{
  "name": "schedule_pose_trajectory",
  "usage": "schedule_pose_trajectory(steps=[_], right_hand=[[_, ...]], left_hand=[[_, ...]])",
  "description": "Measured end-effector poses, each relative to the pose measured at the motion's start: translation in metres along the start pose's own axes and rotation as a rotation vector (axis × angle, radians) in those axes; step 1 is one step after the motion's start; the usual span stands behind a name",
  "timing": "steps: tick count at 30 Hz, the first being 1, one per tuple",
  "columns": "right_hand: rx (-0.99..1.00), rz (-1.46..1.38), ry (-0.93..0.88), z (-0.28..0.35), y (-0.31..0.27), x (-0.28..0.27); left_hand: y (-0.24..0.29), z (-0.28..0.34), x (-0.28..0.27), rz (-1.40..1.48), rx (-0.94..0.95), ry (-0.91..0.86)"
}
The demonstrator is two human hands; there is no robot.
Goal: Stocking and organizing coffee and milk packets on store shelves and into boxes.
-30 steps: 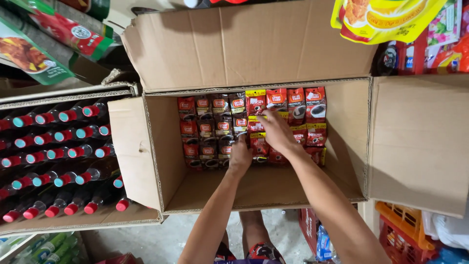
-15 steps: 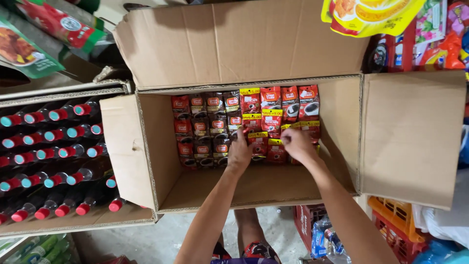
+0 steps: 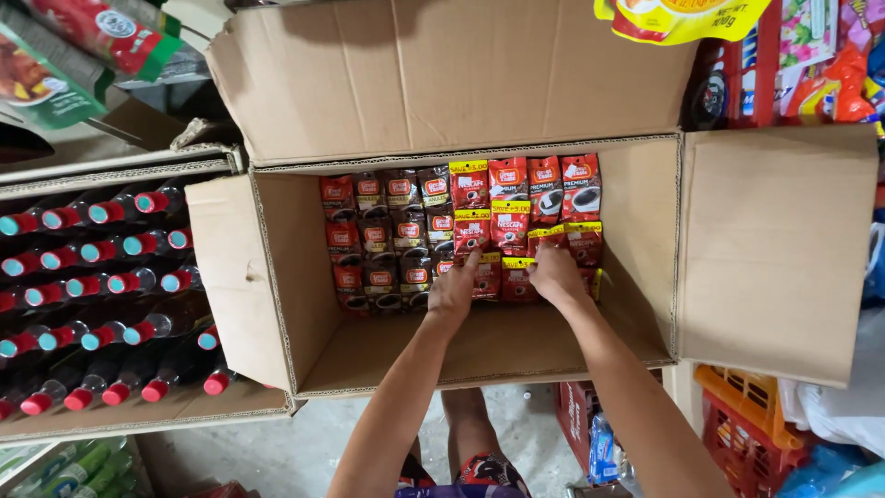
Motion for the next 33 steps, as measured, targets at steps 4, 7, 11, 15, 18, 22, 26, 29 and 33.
schedule_pose_trajectory(steps=[4, 7, 11, 15, 18, 22, 26, 29, 33], right_hand=[[-0.040, -0.043, 0.023, -0.007, 0.011, 0.005], [-0.027, -0.114, -0.001, -0.007, 0.016, 0.002], [-0.041, -0.068, 0.003, 0.008, 0.010, -0.012], [-0.012, 0.009, -0.033, 0.022, -0.009, -0.026], [-0.013, -0.068, -0.028, 0.048, -0.045, -0.041], [0.007, -0.225, -0.150, 0.082, -0.094, -0.049], [-0.311, -0.433, 0.001, 0.112, -0.144, -0.062], [-0.318, -0.614, -0.092, 0.166, -0.177, -0.074], [-0.626, -0.678, 0.037, 0.209, -0.233, -0.105]], left_hand=[[-0.001, 0.001, -0.001, 0.025, -0.015, -0.055], [-0.004, -0.002, 0.000, 0.034, 0.006, 0.062], [0.008, 0.019, -0.032, 0.030, 0.013, 0.118], [0.010, 0.035, -0.059, 0.179, -0.079, 0.173], [0.016, 0.065, -0.096, 0.368, -0.067, 0.284], [-0.019, 0.059, -0.080, 0.675, 0.137, 0.646], [-0.031, 0.105, -0.138, 1.059, 0.073, 0.627], [-0.054, 0.131, -0.137, 1.395, 0.078, 0.646], [-0.045, 0.211, -0.223, 1.685, 0.118, 0.633]])
Point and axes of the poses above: each hand's wrist, its own z-axis away from the middle knuckle, its own x-axis out of the palm, y = z × x, the point moved 6 cm from there along -z, towards the middle knuckle, and after that the axes turned 9 degrees about x, right-handed, at the moved point
